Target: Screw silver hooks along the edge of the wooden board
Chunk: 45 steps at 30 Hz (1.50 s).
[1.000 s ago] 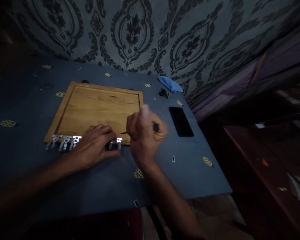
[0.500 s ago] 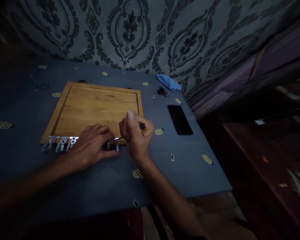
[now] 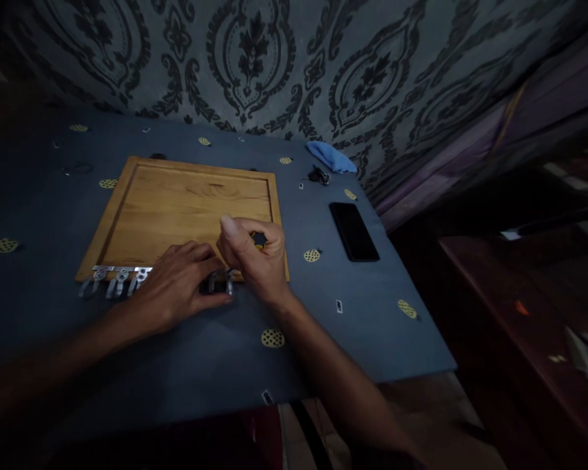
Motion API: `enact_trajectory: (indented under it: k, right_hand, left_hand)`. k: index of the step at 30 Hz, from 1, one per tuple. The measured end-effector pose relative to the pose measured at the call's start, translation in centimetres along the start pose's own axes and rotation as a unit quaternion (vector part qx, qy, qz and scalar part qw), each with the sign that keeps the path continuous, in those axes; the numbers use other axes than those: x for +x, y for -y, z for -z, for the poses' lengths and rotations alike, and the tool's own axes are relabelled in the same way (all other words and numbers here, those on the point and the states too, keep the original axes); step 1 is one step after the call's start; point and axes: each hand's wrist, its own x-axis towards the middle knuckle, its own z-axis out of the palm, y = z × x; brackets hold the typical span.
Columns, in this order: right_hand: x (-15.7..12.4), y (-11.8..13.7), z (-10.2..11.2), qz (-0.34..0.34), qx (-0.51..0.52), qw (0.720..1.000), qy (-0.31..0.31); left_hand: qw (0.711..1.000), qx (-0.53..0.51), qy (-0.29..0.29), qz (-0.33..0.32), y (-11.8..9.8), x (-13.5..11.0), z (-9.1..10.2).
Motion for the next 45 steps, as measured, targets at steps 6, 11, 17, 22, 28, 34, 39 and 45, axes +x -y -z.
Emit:
enact_trajectory:
  k: [6, 11, 17, 22, 28, 34, 39, 45]
  right_hand:
    - [0.3, 0.2, 0.6, -0.026, -0.016, 0.998, 0.058]
    - [0.8, 0.7, 1.2, -0.068, -0.034, 0.985, 0.154]
    - [1.3, 2.5, 0.8, -0.064, -0.143, 0.969, 0.188]
    - [-0.2, 1.5, -0.9, -0.038, -0.196, 0.977, -0.076]
    - [-0.7, -0.6, -1.8, 0.017, -0.085, 0.981, -0.174]
    - [-0.1, 0.1, -1.4, -0.035, -0.096, 0.992, -0.069]
    - [-0.1, 0.4, -0.8, -0.053, -0.076, 0.996, -0.016]
    - [-0.1, 0.4, -1.0, -0.043, -0.084, 0.995, -0.021]
  left_hand:
    - [1.0, 0.003, -0.003, 0.001, 0.0, 0.0, 0.0]
    - [1.0, -0.005, -0.021, -0.008, 0.3, -0.1, -0.4]
    - [0.999, -0.015, -0.025, -0.015, 0.3, 0.0, -0.4]
    - [1.0, 0.011, -0.026, -0.006, 0.1, 0.0, -0.2]
    - [1.0, 0.012, -0.019, -0.004, 0.0, 0.0, 0.0]
    - [1.0, 0.0, -0.025, -0.007, 0.1, -0.1, -0.3]
    - [1.0, -0.008, -0.02, -0.005, 0.1, 0.0, -0.3]
    - [1.0, -0.004, -0.018, -0.006, 0.1, 0.0, -0.2]
